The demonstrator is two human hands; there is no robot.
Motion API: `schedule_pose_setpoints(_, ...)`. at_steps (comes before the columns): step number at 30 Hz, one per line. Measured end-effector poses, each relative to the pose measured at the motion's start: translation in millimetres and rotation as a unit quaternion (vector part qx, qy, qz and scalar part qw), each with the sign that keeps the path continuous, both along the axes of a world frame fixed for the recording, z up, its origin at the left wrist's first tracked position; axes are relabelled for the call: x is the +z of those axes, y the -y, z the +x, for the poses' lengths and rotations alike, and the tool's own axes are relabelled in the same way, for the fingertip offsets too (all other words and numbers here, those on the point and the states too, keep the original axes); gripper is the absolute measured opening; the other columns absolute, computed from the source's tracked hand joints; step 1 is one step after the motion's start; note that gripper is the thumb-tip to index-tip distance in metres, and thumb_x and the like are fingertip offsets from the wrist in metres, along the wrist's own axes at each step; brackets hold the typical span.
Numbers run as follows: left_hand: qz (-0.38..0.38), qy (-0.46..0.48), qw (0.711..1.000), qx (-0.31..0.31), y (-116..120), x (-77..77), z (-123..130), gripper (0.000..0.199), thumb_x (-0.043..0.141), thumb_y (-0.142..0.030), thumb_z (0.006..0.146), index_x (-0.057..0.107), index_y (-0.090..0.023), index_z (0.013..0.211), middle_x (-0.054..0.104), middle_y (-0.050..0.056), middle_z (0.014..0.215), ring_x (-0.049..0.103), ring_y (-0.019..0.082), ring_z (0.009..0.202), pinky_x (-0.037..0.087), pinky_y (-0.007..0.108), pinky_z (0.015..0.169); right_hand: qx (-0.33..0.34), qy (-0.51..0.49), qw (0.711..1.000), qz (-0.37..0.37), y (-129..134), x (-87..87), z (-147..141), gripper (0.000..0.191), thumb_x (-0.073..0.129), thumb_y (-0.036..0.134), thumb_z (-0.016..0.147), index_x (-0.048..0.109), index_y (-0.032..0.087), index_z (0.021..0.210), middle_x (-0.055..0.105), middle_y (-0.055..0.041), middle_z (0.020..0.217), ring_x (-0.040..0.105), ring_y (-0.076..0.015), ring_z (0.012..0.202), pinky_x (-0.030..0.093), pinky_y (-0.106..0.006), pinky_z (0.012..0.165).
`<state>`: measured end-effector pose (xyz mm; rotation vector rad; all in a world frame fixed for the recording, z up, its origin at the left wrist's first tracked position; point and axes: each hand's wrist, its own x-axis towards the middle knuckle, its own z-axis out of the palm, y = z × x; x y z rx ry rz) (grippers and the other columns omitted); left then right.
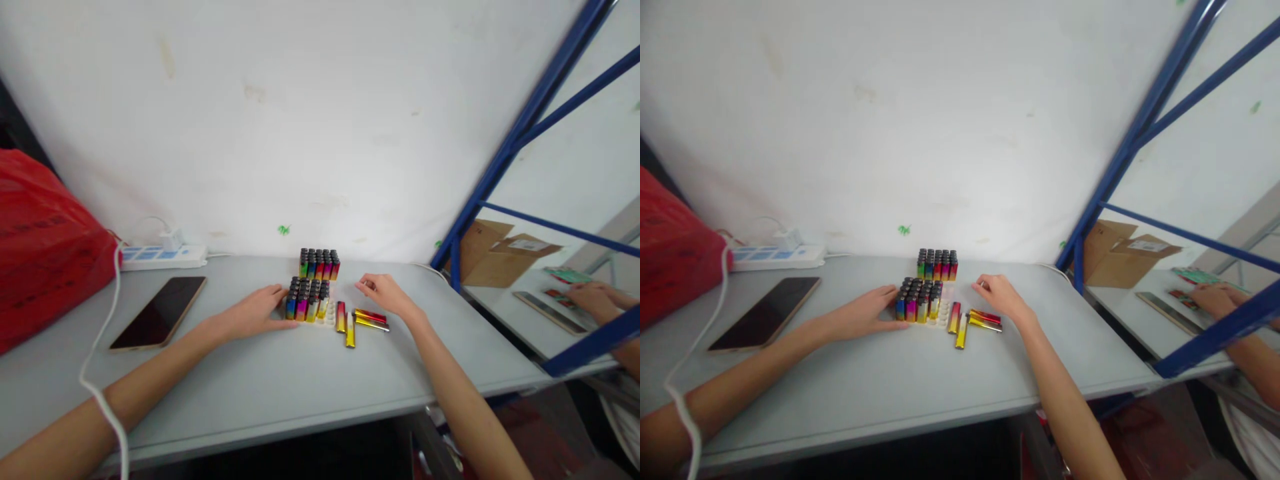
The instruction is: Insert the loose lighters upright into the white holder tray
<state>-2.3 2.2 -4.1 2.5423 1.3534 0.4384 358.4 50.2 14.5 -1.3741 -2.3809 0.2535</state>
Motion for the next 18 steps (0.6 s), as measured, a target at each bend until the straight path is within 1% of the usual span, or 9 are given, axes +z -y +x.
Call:
schedule_pose_setpoints(1,0.000,0.001,1.000,0.002,0,0.2,0,0.068,0.064,-0.081,0.085,0.070,-0.018,0.111,0.071,0.013,0.112,0.068,0.035,0.107,0.054,0.043,0.099,0.000,0.000,1.000,-0.014,-2,-1.9,2,0.028,0.058,0.037,0.105,0.076,0.017,0.100,0.079,-0.0086,0.088,0.069,-0.0201,0.078,0.045,-0.029,0.073)
schedule_pose_setpoints(3,-0.004,-0.001,1.000,0.005,1,0.9,0,0.068,0.063,-0.081,0.086,0.070,-0.018,0.111,0.071,0.013,0.113,0.069,0.035,0.107,0.054,0.043,0.099,0.024,0.001,0.998,-0.055,-4,-3.6,5,0.025,0.060,0.036,0.103,0.076,0.017,0.103,0.080,-0.0086,0.093,0.071,-0.0208,0.081,0.048,-0.029,0.076)
schedule_pose_setpoints(6,-0.007,-0.010,1.000,0.003,2,1.5,-1,0.066,0.061,-0.080,0.088,0.069,-0.019,0.113,0.071,0.013,0.116,0.068,0.035,0.110,0.054,0.043,0.101,0.060,-0.007,0.993,-0.100,-3,-0.9,14,0.028,0.058,0.039,0.102,0.076,0.017,0.106,0.080,-0.0090,0.100,0.071,-0.0217,0.088,0.052,-0.032,0.081)
schedule_pose_setpoints(8,-0.007,-0.019,1.000,0.006,2,1.0,-1,0.064,0.061,-0.078,0.089,0.068,-0.019,0.113,0.071,0.014,0.117,0.068,0.035,0.112,0.054,0.043,0.101,0.073,-0.023,0.988,-0.133,-1,1.6,22,0.031,0.061,0.043,0.100,0.075,0.017,0.108,0.080,-0.0094,0.103,0.071,-0.0222,0.092,0.053,-0.033,0.084)
schedule_pose_setpoints(11,-0.010,-0.024,1.000,0.012,1,0.4,-1,0.065,0.061,-0.078,0.088,0.068,-0.019,0.113,0.070,0.015,0.118,0.067,0.036,0.112,0.053,0.045,0.102,0.102,-0.028,0.967,-0.232,-2,1.5,32,0.039,0.074,0.052,0.088,0.075,0.016,0.103,0.081,-0.0089,0.098,0.072,-0.0227,0.089,0.055,-0.032,0.081)
schedule_pose_setpoints(13,-0.011,-0.021,1.000,0.010,1,1.0,-1,0.065,0.062,-0.079,0.087,0.068,-0.019,0.112,0.071,0.014,0.117,0.067,0.036,0.112,0.053,0.045,0.102,0.108,-0.021,0.956,-0.273,-4,-1.4,33,0.041,0.077,0.054,0.084,0.073,0.016,0.098,0.080,-0.0082,0.093,0.071,-0.0222,0.084,0.054,-0.031,0.076)
schedule_pose_setpoints(15,-0.014,-0.014,1.000,0.008,1,2.2,-1,0.065,0.062,-0.079,0.087,0.069,-0.019,0.111,0.071,0.014,0.116,0.068,0.036,0.110,0.054,0.045,0.101,0.094,-0.017,0.962,-0.256,-5,-5.0,31,0.037,0.076,0.051,0.085,0.072,0.016,0.094,0.079,-0.0076,0.088,0.069,-0.0213,0.078,0.053,-0.031,0.072)
schedule_pose_setpoints(18,-0.019,-0.006,1.000,0.007,1,2.7,-1,0.067,0.062,-0.081,0.086,0.069,-0.020,0.110,0.071,0.014,0.114,0.068,0.036,0.108,0.054,0.046,0.100,0.061,-0.017,0.984,-0.168,-6,-9.5,26,0.028,0.075,0.045,0.089,0.069,0.017,0.091,0.077,-0.0079,0.087,0.066,-0.0204,0.075,0.048,-0.030,0.069)
